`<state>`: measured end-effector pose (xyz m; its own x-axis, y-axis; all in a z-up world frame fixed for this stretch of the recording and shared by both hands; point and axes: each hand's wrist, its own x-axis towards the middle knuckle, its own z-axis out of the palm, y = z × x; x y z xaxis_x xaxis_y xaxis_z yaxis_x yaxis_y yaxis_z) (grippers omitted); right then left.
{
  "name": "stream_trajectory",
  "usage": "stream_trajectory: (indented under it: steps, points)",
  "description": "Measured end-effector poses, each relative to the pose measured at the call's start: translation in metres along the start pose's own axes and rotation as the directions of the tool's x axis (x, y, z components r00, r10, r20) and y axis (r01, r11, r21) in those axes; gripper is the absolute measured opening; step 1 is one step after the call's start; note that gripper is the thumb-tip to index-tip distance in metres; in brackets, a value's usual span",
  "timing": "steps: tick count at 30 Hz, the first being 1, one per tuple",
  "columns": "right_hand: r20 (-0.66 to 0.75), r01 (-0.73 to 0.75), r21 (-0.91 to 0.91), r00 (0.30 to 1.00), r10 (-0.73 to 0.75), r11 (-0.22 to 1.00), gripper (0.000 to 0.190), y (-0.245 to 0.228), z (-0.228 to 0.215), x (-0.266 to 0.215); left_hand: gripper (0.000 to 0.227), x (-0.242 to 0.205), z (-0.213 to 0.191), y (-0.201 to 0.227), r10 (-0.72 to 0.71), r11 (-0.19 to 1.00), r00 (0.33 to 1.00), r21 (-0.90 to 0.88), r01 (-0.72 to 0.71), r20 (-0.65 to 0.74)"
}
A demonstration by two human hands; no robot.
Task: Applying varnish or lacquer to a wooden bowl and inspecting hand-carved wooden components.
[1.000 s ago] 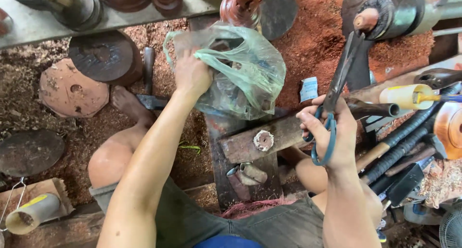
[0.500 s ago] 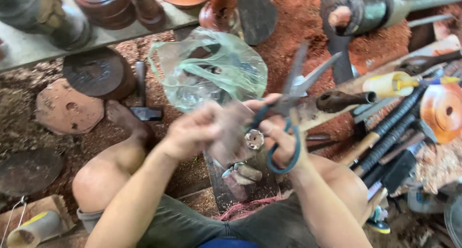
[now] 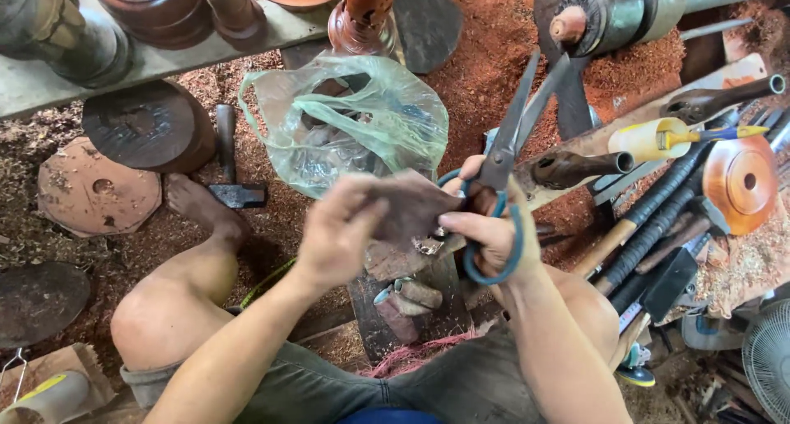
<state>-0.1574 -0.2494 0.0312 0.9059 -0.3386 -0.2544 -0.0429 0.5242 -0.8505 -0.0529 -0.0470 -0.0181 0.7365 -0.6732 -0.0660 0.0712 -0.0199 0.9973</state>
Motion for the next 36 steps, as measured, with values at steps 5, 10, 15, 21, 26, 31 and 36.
stream_trajectory:
  steps: [5,10,15,21,26,31,36]
  points:
    - [0.132,-0.020,0.098,0.991,0.007,0.995,0.055,-0.007,0.004,-0.006,0.038,0.003,-0.006,0.010,0.032,0.898,0.994,-0.440,0.018,0.106]
    - [0.082,0.244,-0.227,0.969,-0.231,0.943,0.053,-0.001,0.006,-0.005,0.044,0.006,0.001,0.004,-0.115,0.754,0.975,-0.622,0.210,0.191]
    - [0.083,0.253,-0.263,0.967,-0.239,0.931,0.052,-0.006,0.008,-0.007,0.034,-0.003,0.006,-0.048,-0.134,0.524,0.952,-0.795,0.305,0.277]
    - [0.025,0.231,-0.343,0.971,-0.237,0.910,0.047,-0.002,0.015,-0.009,0.047,-0.005,0.003,-0.023,0.005,0.842,0.991,-0.536,0.067,0.132]
    - [0.025,0.340,-0.592,0.914,-0.405,0.730,0.046,0.016,0.019,-0.011,0.046,0.001,0.000,-0.009,0.076,0.860,0.984,-0.511,0.019,0.163]
    - [-0.089,0.205,-0.212,0.970,-0.228,0.955,0.049,0.007,0.016,-0.005,0.043,0.001,0.007,-0.025,0.057,0.802,0.993,-0.597,0.018,0.107]
    - [0.012,0.081,-0.015,0.997,-0.080,0.997,0.050,0.000,0.015,-0.004,0.042,0.000,0.006,-0.013,0.126,0.874,0.992,-0.474,-0.103,0.016]
